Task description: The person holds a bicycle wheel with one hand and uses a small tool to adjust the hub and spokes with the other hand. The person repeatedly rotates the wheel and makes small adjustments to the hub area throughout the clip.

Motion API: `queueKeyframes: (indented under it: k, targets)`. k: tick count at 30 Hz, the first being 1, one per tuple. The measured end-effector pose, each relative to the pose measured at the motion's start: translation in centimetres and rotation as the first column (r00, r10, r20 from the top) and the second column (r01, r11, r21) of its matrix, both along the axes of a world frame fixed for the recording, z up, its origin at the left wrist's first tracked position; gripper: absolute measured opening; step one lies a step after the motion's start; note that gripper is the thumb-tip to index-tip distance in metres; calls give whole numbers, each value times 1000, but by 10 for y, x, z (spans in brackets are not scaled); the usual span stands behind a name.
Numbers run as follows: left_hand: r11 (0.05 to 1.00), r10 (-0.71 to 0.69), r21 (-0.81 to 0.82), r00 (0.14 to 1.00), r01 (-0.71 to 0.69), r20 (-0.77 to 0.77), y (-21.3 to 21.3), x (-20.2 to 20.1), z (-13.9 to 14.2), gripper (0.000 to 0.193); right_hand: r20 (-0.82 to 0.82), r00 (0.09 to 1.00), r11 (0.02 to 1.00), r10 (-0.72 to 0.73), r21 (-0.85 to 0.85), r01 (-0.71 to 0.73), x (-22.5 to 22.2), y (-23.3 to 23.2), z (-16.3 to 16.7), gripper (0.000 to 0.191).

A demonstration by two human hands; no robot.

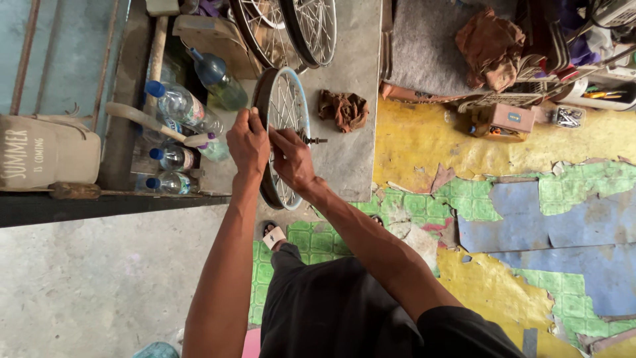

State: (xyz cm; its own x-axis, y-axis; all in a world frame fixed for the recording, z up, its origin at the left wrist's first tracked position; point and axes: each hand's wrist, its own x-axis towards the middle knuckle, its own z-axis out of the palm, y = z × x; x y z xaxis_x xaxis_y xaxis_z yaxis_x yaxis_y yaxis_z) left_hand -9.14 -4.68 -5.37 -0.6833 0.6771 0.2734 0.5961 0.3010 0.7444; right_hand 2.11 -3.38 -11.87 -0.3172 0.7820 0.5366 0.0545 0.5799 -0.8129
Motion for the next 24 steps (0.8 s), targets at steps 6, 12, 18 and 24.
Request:
queueKeyframes:
  k: [6, 12, 18, 24]
  targets:
    - [999, 24, -21, 1000, -24, 2, 0, 1, 1, 30, 154, 986, 998, -63, -5, 65, 3, 2, -2, 25]
    - [1000, 6, 1, 1000, -6, -8, 3, 2, 0, 29, 59, 998, 999, -30, -24, 32, -3, 1, -7, 30]
    - [1000, 1, -19, 1000, -1, 7, 0, 4, 2, 29, 192, 979, 994, -66, -69, 80, 4, 6, 0, 17]
    - [999, -42, -26, 999, 42, -5, 0, 2, 3, 30, 18, 999, 999, -43, 17, 42, 2, 0, 6, 22]
